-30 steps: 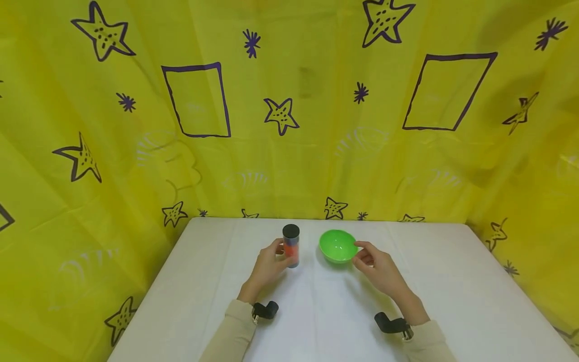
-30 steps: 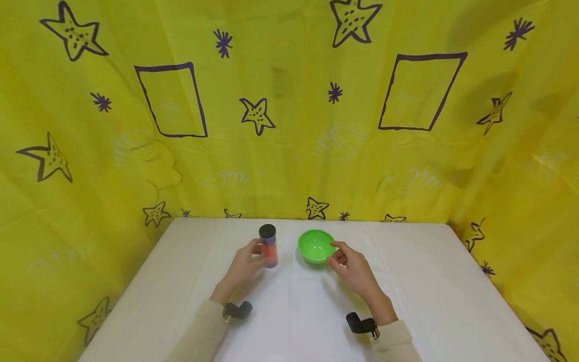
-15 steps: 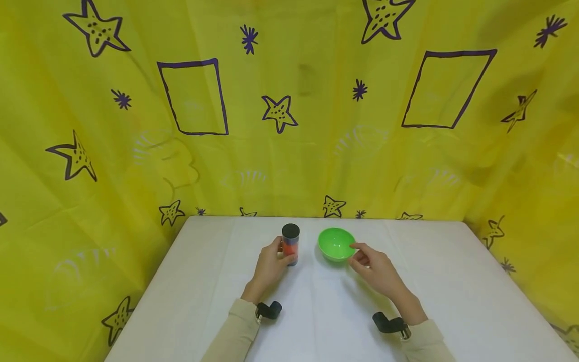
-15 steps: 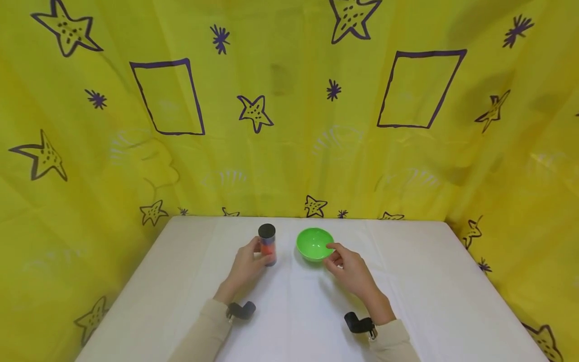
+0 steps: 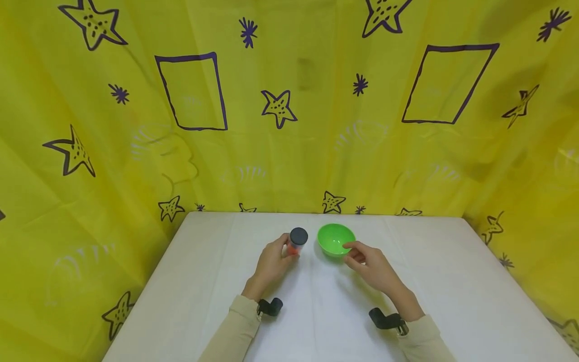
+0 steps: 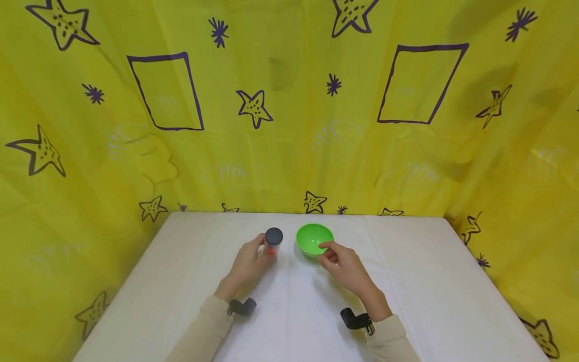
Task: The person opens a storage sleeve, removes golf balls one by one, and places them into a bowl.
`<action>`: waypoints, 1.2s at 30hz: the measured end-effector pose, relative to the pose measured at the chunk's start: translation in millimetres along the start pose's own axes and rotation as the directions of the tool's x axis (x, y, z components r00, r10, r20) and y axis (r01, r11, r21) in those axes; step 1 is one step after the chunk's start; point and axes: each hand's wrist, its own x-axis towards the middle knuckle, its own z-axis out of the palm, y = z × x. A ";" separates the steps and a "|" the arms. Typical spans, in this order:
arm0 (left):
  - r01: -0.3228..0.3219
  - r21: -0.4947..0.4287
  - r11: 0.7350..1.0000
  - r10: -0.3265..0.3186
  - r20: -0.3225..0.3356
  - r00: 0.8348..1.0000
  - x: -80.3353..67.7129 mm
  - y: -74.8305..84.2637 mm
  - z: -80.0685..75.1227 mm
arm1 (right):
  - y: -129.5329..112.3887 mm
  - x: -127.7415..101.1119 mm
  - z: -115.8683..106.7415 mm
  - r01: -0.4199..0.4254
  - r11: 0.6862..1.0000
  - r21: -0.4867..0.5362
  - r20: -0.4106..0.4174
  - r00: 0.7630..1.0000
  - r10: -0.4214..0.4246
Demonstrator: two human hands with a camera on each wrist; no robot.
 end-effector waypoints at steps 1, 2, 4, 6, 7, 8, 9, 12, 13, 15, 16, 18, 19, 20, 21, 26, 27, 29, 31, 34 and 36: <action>-0.006 0.006 1.000 0.006 0.003 1.000 -0.1 0.5 -0.2 | -0.9 0.1 0.0 0.003 1.000 0.002 0.001 1.000 -0.003; -0.012 0.011 1.000 0.011 0.005 1.000 -0.3 1.2 -0.3 | -1.7 0.1 0.0 0.007 1.000 0.003 0.002 1.000 -0.007; -0.015 0.026 1.000 0.015 0.017 1.000 -0.7 2.6 -1.0 | -3.3 0.1 -0.1 0.012 1.000 0.004 0.004 1.000 -0.012; -0.020 0.034 0.999 0.019 0.033 0.999 -0.8 3.3 -1.7 | -5.0 -0.1 0.0 0.018 1.000 0.010 0.004 1.000 -0.018; -0.022 0.041 0.999 0.020 0.044 0.999 -0.8 3.3 -2.1 | -5.7 -0.1 0.3 0.020 1.000 0.016 0.004 1.000 -0.020; -0.030 0.052 0.998 0.028 0.052 0.998 -0.7 3.0 -2.6 | -6.5 -0.1 0.6 0.021 1.000 0.021 0.007 1.000 -0.021; -0.040 0.060 0.997 0.036 0.062 0.997 -0.5 2.7 -3.3 | -7.2 -0.1 1.1 0.020 0.999 0.027 0.009 1.000 -0.020; -0.081 0.089 0.993 0.073 0.088 0.993 -0.2 1.2 -5.1 | -9.8 -0.3 3.4 0.017 0.999 0.048 0.018 1.000 -0.018; -0.097 0.105 0.990 0.087 0.097 0.991 -0.1 0.8 -5.8 | -10.6 -0.4 4.3 0.015 0.998 0.053 0.022 1.000 -0.017; -0.118 0.120 0.986 0.104 0.116 0.988 0.0 0.7 -7.6 | -12.1 -0.6 6.7 0.014 0.998 0.067 0.026 1.000 -0.016; -0.125 0.123 0.985 0.109 0.126 0.986 0.0 0.9 -8.5 | -12.5 -0.6 8.0 0.017 0.997 0.074 0.027 0.999 -0.019; -0.131 0.122 0.984 0.113 0.148 0.982 -0.1 1.9 -10.4 | -12.9 -0.5 11.0 0.019 0.996 0.089 0.031 0.999 -0.022; -0.137 0.122 0.983 0.117 0.159 0.980 -0.2 2.7 -11.4 | -12.9 -0.3 12.5 0.022 0.995 0.098 0.031 0.999 -0.025; -0.142 0.118 0.983 0.121 0.169 0.978 -0.2 3.5 -12.3 | -12.8 -0.1 14.2 0.022 0.994 0.109 0.034 0.999 -0.026; -0.148 0.116 0.982 0.126 0.178 0.976 -0.3 4.3 -13.2 | -12.7 0.2 15.8 0.023 0.992 0.122 0.036 0.999 -0.028; -0.191 0.136 0.972 0.159 0.219 0.963 -1.2 9.3 -16.9 | -14.2 1.2 22.9 0.018 0.984 0.179 0.038 0.999 -0.025; -0.198 0.143 0.970 0.162 0.227 0.960 -1.4 10.2 -17.3 | -14.6 1.4 24.4 0.018 0.982 0.186 0.036 0.999 -0.025; -0.211 0.160 0.964 0.169 0.241 0.956 -1.9 11.7 -17.8 | -15.1 1.6 27.2 0.016 0.981 0.193 0.030 0.999 -0.022; -0.218 0.170 0.961 0.171 0.254 0.952 -2.6 13.3 -18.1 | -15.6 1.7 30.3 0.013 0.981 0.196 0.024 1.000 -0.018; -0.220 0.177 0.959 0.168 0.268 0.949 -3.8 15.5 -17.7 | -17.1 1.7 34.6 -0.001 0.982 0.190 0.016 1.000 -0.002; -0.223 0.181 0.958 0.169 0.272 0.947 -4.5 16.4 -17.3 | -18.3 1.7 37.0 -0.007 0.983 0.184 0.009 1.000 0.006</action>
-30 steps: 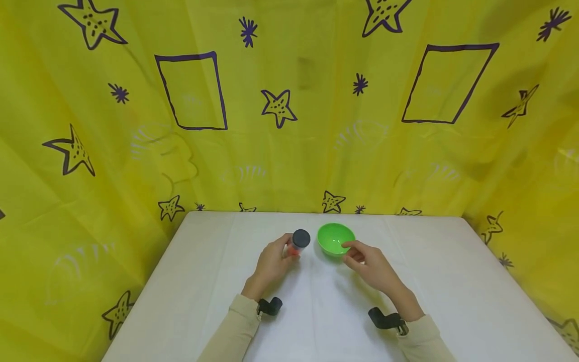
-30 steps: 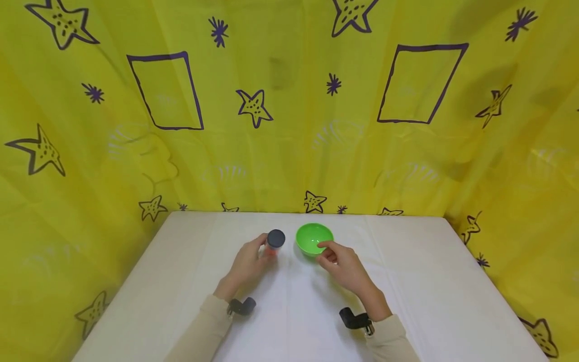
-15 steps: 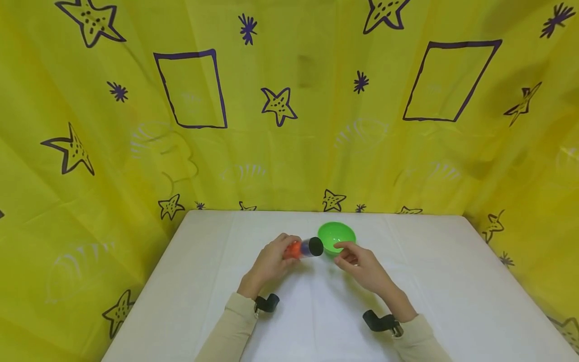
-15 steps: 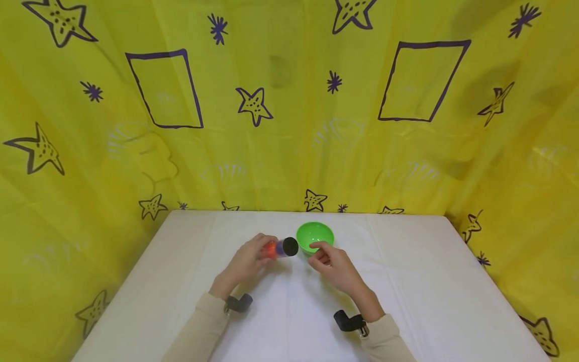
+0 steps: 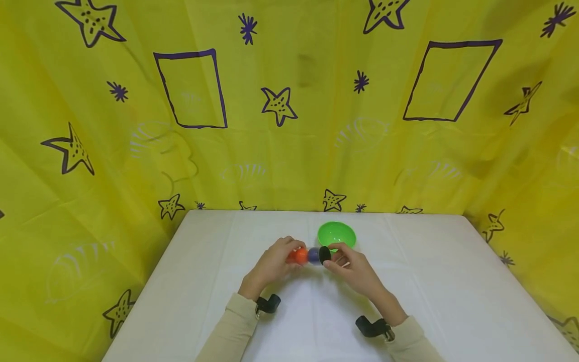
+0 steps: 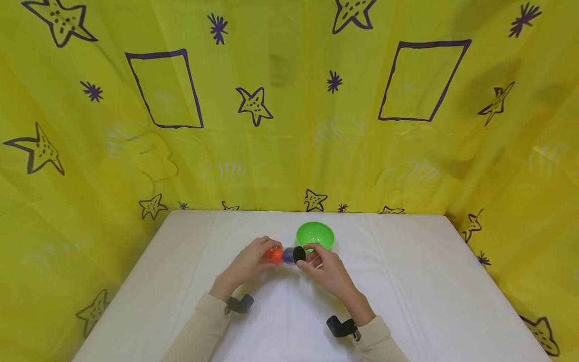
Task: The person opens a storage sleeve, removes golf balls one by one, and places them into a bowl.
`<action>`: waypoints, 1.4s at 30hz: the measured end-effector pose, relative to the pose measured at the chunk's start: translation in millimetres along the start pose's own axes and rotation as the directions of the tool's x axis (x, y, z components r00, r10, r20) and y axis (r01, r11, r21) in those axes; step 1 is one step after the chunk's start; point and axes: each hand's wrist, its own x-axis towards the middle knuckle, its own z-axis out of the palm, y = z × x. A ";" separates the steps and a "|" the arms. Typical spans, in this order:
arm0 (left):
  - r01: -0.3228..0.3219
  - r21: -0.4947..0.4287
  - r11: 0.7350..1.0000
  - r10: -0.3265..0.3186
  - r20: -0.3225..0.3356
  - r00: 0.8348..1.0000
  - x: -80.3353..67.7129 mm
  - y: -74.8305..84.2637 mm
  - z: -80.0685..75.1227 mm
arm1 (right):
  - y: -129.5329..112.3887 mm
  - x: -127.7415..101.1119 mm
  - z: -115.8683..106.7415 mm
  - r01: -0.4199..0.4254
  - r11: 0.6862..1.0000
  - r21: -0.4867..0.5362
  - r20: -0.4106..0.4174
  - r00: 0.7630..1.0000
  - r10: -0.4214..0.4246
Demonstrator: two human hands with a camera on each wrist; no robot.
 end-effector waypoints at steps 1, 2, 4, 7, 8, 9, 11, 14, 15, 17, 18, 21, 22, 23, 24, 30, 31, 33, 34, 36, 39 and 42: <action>-0.003 0.007 1.000 0.003 -0.001 1.000 0.1 0.1 0.4 | -0.5 0.0 1.0 -0.003 1.000 -0.005 -0.005 1.000 0.003; -0.006 0.012 1.000 0.007 -0.002 1.000 0.1 0.2 0.5 | -0.9 -0.1 1.7 -0.005 1.000 -0.011 -0.009 1.000 0.005; -0.018 0.015 1.000 0.018 -0.008 1.000 0.1 -0.3 0.8 | -1.8 -0.4 2.7 -0.010 1.000 -0.027 -0.020 1.000 0.009; -0.034 0.014 0.999 0.034 -0.014 0.999 0.3 -1.5 1.1 | -2.8 -0.8 3.4 -0.020 0.998 -0.052 -0.037 0.999 0.018; -0.036 0.009 0.999 0.037 -0.015 0.999 0.1 -1.5 0.7 | -3.1 -1.1 3.7 -0.024 0.998 -0.060 -0.041 0.999 0.022; -0.042 0.009 0.999 0.042 -0.017 0.999 0.1 -1.9 0.9 | -3.2 -1.2 3.8 -0.028 0.997 -0.069 -0.045 0.999 0.024; -0.045 0.001 0.999 0.045 -0.012 0.999 -0.1 -2.6 0.8 | -2.9 -1.7 3.9 -0.033 0.996 -0.085 -0.049 0.998 0.029; -0.053 -0.015 0.998 0.053 -0.002 0.999 -0.3 -4.7 0.9 | -2.6 -2.5 4.5 -0.045 0.995 -0.090 -0.048 0.998 0.041; -0.059 -0.025 0.998 0.059 0.003 0.998 -0.2 -5.8 1.0 | -2.7 -2.8 4.6 -0.048 0.995 -0.089 -0.049 0.998 0.044; -0.058 -0.068 0.996 0.060 0.016 0.998 -0.3 -7.5 0.5 | -2.5 -3.5 4.6 -0.051 0.995 -0.080 -0.044 0.998 0.048; -0.059 -0.093 0.994 0.061 0.019 0.998 -0.2 -8.3 0.1 | -2.7 -3.7 4.8 -0.055 0.996 -0.076 -0.043 0.998 0.052; -0.051 -0.175 0.983 0.058 0.035 0.998 -0.1 -11.1 -0.6 | -3.2 -3.9 4.6 -0.067 0.996 -0.058 -0.031 0.997 0.065; -0.046 -0.201 0.978 0.055 0.041 0.998 0.0 -12.0 -0.9 | -3.3 -3.9 4.5 -0.070 0.996 -0.051 -0.024 0.997 0.069; -0.043 -0.220 0.975 0.054 0.046 0.997 0.3 -13.2 -0.8 | -3.5 -3.8 4.5 -0.076 0.996 -0.044 -0.018 0.997 0.075; -0.041 -0.238 0.970 0.055 0.051 0.997 0.4 -14.2 -0.8 | -3.7 -3.7 4.4 -0.083 0.996 -0.038 -0.013 0.996 0.083; -0.021 -0.303 0.953 0.046 0.075 0.996 0.1 -18.4 -0.5 | -1.4 -2.9 3.9 -0.071 0.997 -0.044 0.023 0.997 0.072; -0.019 -0.309 0.951 0.045 0.077 0.996 0.0 -18.7 -0.8 | -1.0 -2.9 3.8 -0.064 0.997 -0.046 0.028 0.997 0.065; -0.013 -0.325 0.946 0.041 0.082 0.996 -0.4 -19.0 -1.2 | 0.3 -2.5 3.7 -0.048 0.998 -0.051 0.040 0.998 0.050; -0.010 -0.332 0.943 0.040 0.084 0.996 -0.5 -19.0 -1.6 | 0.7 -2.4 3.6 -0.041 0.998 -0.052 0.046 0.998 0.044; -0.005 -0.342 0.940 0.038 0.090 0.995 -0.8 -19.1 -2.2 | 1.7 -1.9 3.7 -0.036 0.998 -0.049 0.057 0.998 0.039; 0.001 -0.347 0.938 0.035 0.097 0.995 -0.7 -19.6 -2.6 | 3.4 -1.1 4.0 -0.039 0.998 -0.046 0.069 0.997 0.042; 0.010 -0.351 0.936 0.029 0.106 0.994 -0.4 -20.7 -2.1 | 4.7 -0.9 4.4 -0.030 0.999 -0.042 0.082 0.996 0.033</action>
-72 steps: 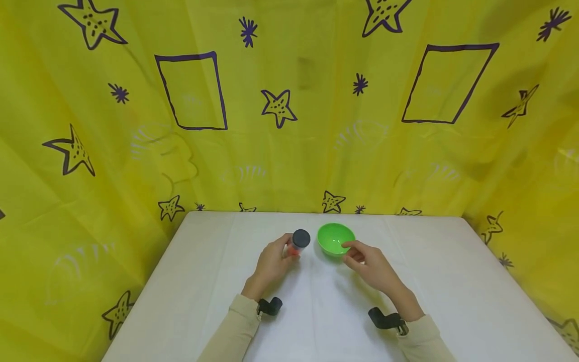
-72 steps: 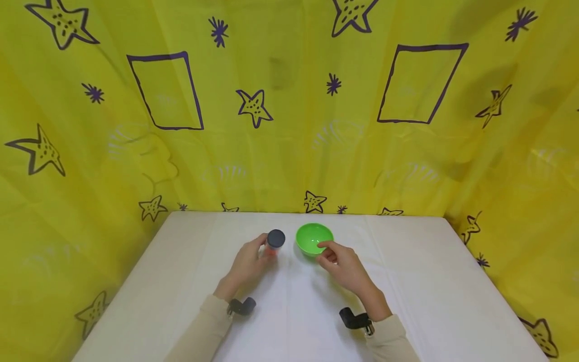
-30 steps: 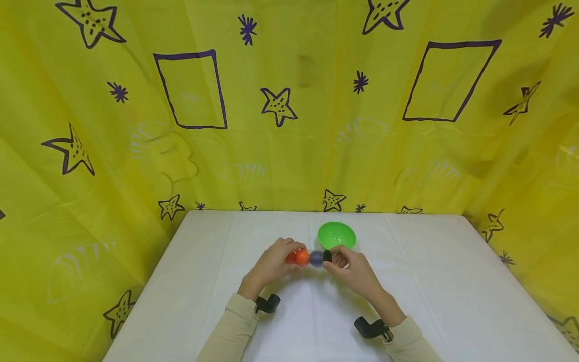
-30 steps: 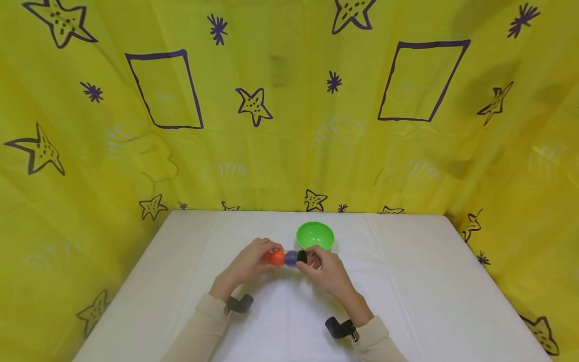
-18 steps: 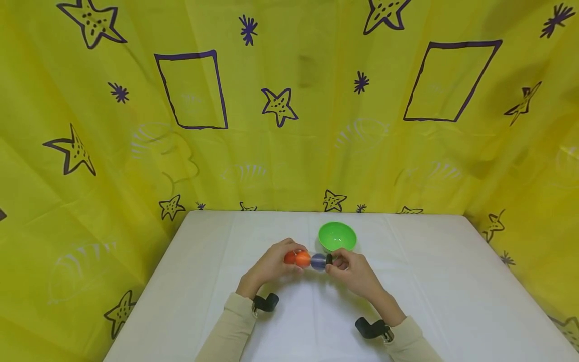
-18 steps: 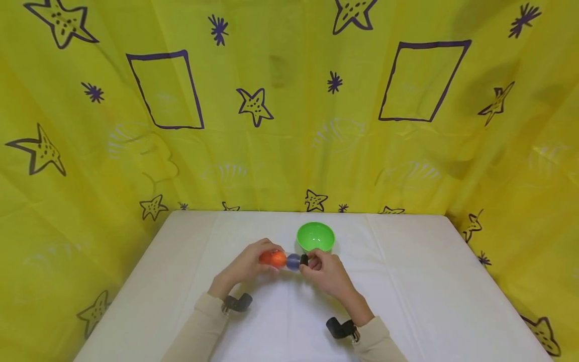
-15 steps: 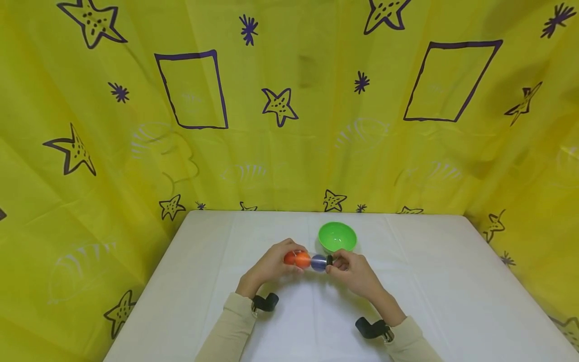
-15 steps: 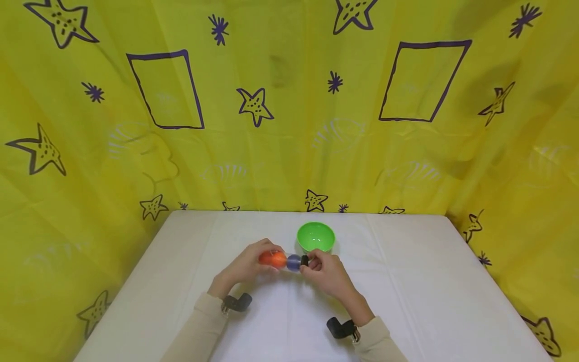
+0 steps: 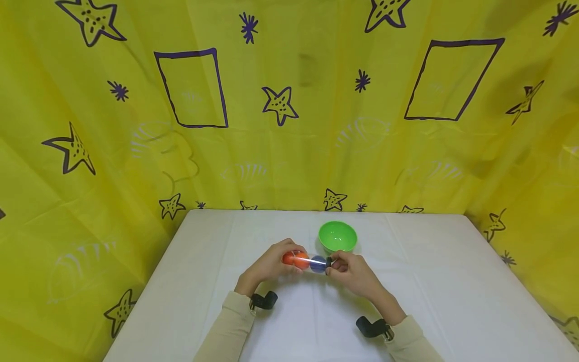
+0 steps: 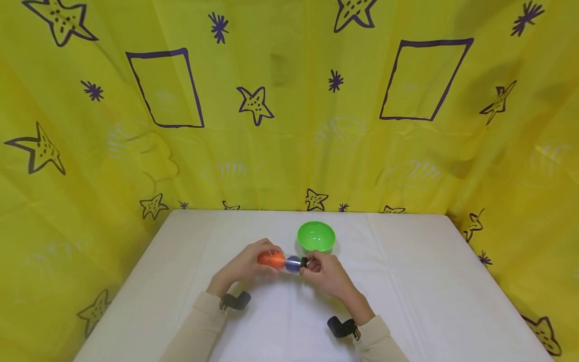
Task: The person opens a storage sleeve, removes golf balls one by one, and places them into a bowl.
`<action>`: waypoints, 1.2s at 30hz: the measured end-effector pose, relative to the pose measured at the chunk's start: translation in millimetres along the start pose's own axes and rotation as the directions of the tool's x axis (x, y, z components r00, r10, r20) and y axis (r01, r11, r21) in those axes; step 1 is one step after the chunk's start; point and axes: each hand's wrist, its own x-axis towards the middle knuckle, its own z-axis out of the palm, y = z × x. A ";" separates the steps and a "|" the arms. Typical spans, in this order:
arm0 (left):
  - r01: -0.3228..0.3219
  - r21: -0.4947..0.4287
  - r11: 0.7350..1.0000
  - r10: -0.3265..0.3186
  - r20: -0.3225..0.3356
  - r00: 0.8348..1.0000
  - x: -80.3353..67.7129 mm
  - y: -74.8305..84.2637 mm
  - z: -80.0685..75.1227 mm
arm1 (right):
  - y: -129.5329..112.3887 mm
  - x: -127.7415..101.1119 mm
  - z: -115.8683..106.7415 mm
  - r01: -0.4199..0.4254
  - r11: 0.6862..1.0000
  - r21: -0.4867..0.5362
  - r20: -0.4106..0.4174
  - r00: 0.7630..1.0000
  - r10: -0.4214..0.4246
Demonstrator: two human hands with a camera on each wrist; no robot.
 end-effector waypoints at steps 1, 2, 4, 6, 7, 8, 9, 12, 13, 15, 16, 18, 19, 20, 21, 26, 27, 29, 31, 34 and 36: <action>0.003 0.002 1.000 -0.003 0.002 1.000 0.2 -0.6 0.1 | 0.4 0.0 -0.1 0.006 1.000 -0.001 0.003 1.000 -0.006; 0.009 0.000 1.000 -0.009 0.005 1.000 0.2 -0.8 0.1 | 0.7 -0.1 -0.3 0.012 1.000 0.000 0.008 1.000 -0.012; 0.015 -0.001 1.000 -0.015 0.009 1.000 0.3 -1.6 0.2 | 1.2 0.0 -0.6 0.017 1.000 0.003 0.013 1.000 -0.017; 0.020 -0.003 1.000 -0.020 0.012 1.000 0.1 -1.9 0.1 | 1.3 -0.2 -0.8 0.020 1.000 0.006 0.017 1.000 -0.020; 0.019 -0.003 1.000 -0.019 0.015 1.000 0.1 -2.2 0.2 | 1.6 -0.1 -0.9 0.021 1.000 0.006 0.019 1.000 -0.021; 0.020 -0.006 1.000 -0.019 0.015 1.000 -0.1 -2.4 0.0 | 1.8 -0.3 -1.0 0.023 1.000 0.008 0.022 0.999 -0.024; 0.018 -0.006 1.000 -0.018 0.015 1.000 -0.2 -2.8 -0.1 | 2.0 -0.3 -1.1 0.023 1.000 0.008 0.022 0.999 -0.023; 0.039 -0.004 0.999 -0.039 0.016 0.999 -1.8 -4.9 -1.1 | 1.8 -0.8 -1.6 0.021 1.000 0.023 0.019 1.000 -0.022; 0.047 -0.001 0.999 -0.047 0.014 0.999 -2.3 -5.7 -1.5 | 1.9 -1.0 -1.9 0.022 0.999 0.028 0.016 1.000 -0.023; 0.061 0.006 0.998 -0.061 0.007 0.998 -3.6 -7.1 -2.7 | 0.8 -1.5 -2.6 0.014 0.998 0.054 0.012 1.000 -0.014; 0.067 0.008 0.998 -0.067 0.004 0.998 -4.2 -7.6 -3.2 | 0.1 -1.8 -3.0 0.011 0.998 0.067 0.014 1.000 -0.012; 0.067 0.007 0.998 -0.067 -0.001 0.998 -4.7 -7.8 -4.3 | -0.8 -2.4 -4.0 0.002 0.996 0.086 0.023 1.000 -0.004; 0.063 0.004 0.998 -0.063 -0.004 0.998 -5.0 -7.7 -4.7 | -1.5 -2.8 -4.5 -0.007 0.996 0.094 0.029 1.000 0.005; 0.060 0.003 0.998 -0.060 -0.006 0.998 -5.2 -7.5 -5.1 | -1.9 -3.1 -5.0 -0.020 0.995 0.099 0.040 0.999 0.016; 0.061 -0.001 0.998 -0.061 -0.008 0.998 -5.4 -7.1 -5.4 | -1.6 -3.1 -5.4 -0.029 0.995 0.095 0.053 0.998 0.024; 0.073 -0.026 0.997 -0.073 -0.013 0.997 -5.8 -6.0 -6.5 | 7.1 -1.6 -6.0 -0.065 0.997 0.043 0.116 0.991 0.060; 0.077 -0.033 0.997 -0.077 -0.014 0.997 -5.8 -6.2 -6.5 | 9.6 -1.2 -5.9 -0.064 0.997 0.031 0.123 0.991 0.060; 0.083 -0.037 0.996 -0.083 -0.016 0.996 -5.9 -6.4 -6.5 | 13.7 -1.1 -5.9 -0.066 0.998 0.008 0.136 0.989 0.064; 0.091 -0.043 0.995 -0.092 -0.019 0.996 -6.2 -5.9 -6.7 | 16.1 -1.3 -6.4 -0.054 0.998 -0.022 0.145 0.988 0.057; 0.090 -0.029 0.996 -0.090 -0.024 0.996 -6.2 -5.3 -6.8 | 17.4 -2.3 -8.1 -0.044 0.997 -0.060 0.167 0.984 0.054; 0.092 -0.029 0.995 -0.093 -0.026 0.995 -5.9 -4.9 -7.1 | 16.7 -3.2 -10.1 -0.048 0.996 -0.081 0.181 0.982 0.062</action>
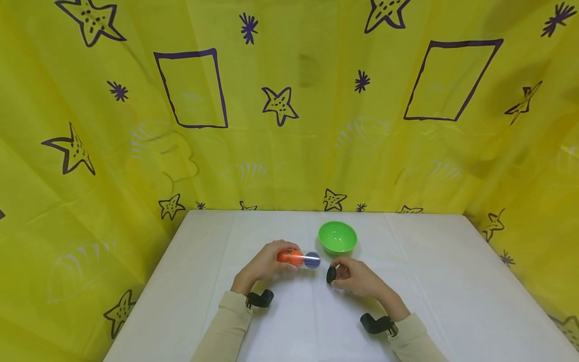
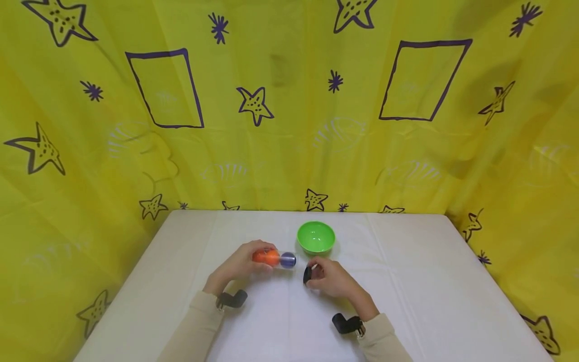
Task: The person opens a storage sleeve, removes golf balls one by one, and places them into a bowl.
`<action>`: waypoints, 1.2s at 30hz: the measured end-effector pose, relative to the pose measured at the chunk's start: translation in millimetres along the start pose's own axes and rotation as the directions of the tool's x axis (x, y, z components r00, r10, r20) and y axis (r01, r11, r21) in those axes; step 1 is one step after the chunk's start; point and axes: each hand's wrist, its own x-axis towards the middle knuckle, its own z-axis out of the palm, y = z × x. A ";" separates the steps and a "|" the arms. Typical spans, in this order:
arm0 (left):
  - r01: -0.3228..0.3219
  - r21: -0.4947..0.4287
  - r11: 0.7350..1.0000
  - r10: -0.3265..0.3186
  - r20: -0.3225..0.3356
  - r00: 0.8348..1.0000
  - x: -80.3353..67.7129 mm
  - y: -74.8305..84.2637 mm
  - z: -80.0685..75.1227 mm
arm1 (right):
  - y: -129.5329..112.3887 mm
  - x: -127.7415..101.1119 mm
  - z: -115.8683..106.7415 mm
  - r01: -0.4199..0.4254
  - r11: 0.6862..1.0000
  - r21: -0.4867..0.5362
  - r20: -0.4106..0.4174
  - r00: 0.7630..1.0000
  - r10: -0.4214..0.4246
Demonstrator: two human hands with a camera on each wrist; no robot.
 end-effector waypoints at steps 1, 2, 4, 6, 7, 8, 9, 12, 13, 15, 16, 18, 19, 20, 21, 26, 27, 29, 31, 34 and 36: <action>0.000 0.001 1.000 0.000 -0.002 1.000 0.3 -0.1 -0.2 | 0.0 -0.4 -1.2 -0.006 1.000 -0.007 0.008 1.000 0.006; -0.001 0.001 1.000 0.001 -0.003 1.000 0.6 -0.1 -0.4 | -0.1 -0.9 -2.4 -0.011 1.000 -0.012 0.015 1.000 0.012; 0.000 0.000 1.000 0.000 -0.004 1.000 1.1 -0.1 -0.8 | 0.3 -1.6 -4.9 -0.025 0.999 -0.023 0.025 0.999 0.026; -0.001 -0.005 1.000 0.001 -0.006 1.000 1.6 0.1 -1.3 | 1.9 -1.7 -7.0 -0.029 0.999 -0.040 0.031 0.999 0.030; -0.003 -0.006 1.000 0.003 -0.007 1.000 1.8 0.1 -1.4 | 2.7 -1.6 -7.6 -0.028 0.998 -0.049 0.033 0.999 0.030; -0.005 -0.007 1.000 0.005 -0.008 1.000 1.9 0.3 -1.6 | 3.6 -1.4 -8.1 -0.024 0.998 -0.054 0.035 0.999 0.026; -0.005 -0.009 1.000 0.005 -0.008 1.000 2.0 0.4 -1.6 | 4.6 -1.1 -8.3 -0.015 0.998 -0.057 0.036 0.999 0.017; -0.001 -0.018 1.000 0.001 -0.009 1.000 1.8 0.9 -1.4 | 5.8 -0.2 -7.5 0.004 0.998 -0.063 0.038 0.999 -0.002; 0.001 -0.019 1.000 -0.001 -0.008 1.000 1.7 0.9 -1.1 | 6.1 0.2 -6.7 0.005 0.998 -0.060 0.037 0.999 -0.003; 0.004 -0.018 1.000 -0.004 -0.009 1.000 1.3 1.3 -0.5 | 5.7 0.4 -4.9 0.004 0.998 -0.062 0.035 0.999 -0.002; 0.005 -0.016 1.000 -0.005 -0.009 1.000 1.1 1.6 -0.3 | 5.1 0.4 -3.7 -0.002 0.998 -0.065 0.033 0.999 0.004; 0.008 -0.011 1.000 -0.008 -0.010 1.000 0.7 1.9 0.1 | 3.6 -0.2 -1.9 -0.002 0.997 -0.071 0.029 1.000 0.004; 0.010 -0.008 1.000 -0.011 -0.012 1.000 0.5 1.9 0.2 | 3.0 -0.4 -1.0 -0.003 0.997 -0.078 0.025 1.000 0.005; 0.011 -0.006 1.000 -0.012 -0.014 1.000 0.4 2.0 0.2 | 2.3 -0.8 -0.3 0.001 0.996 -0.085 0.021 1.000 0.001; 0.012 -0.003 1.000 -0.012 -0.017 1.000 0.2 2.1 0.2 | 1.6 -1.2 0.3 0.002 0.996 -0.090 0.017 1.000 -0.001; 0.010 0.004 1.000 -0.010 -0.025 1.000 -0.3 1.4 1.2 | 1.5 -2.3 3.0 -0.021 0.993 -0.115 -0.001 1.000 0.021; 0.008 0.001 1.000 -0.008 -0.026 1.000 -0.4 1.4 1.3 | 1.7 -2.5 3.4 -0.029 0.992 -0.119 -0.004 1.000 0.029; 0.007 -0.009 1.000 -0.007 -0.027 1.000 -0.3 1.1 1.4 | 2.6 -2.7 4.1 -0.035 0.991 -0.127 -0.006 0.999 0.035; 0.003 -0.015 1.000 -0.004 -0.031 1.000 -0.2 1.1 1.5 | 3.5 -2.8 4.5 -0.036 0.991 -0.128 -0.007 0.999 0.035; -0.001 -0.002 1.000 0.000 -0.038 0.999 0.2 1.1 0.9 | 4.1 -2.6 3.7 -0.024 0.992 -0.124 -0.005 1.000 0.024; -0.007 0.016 1.000 0.008 -0.039 0.999 0.4 1.4 0.5 | 4.2 -2.2 2.1 -0.014 0.994 -0.111 -0.001 1.000 0.014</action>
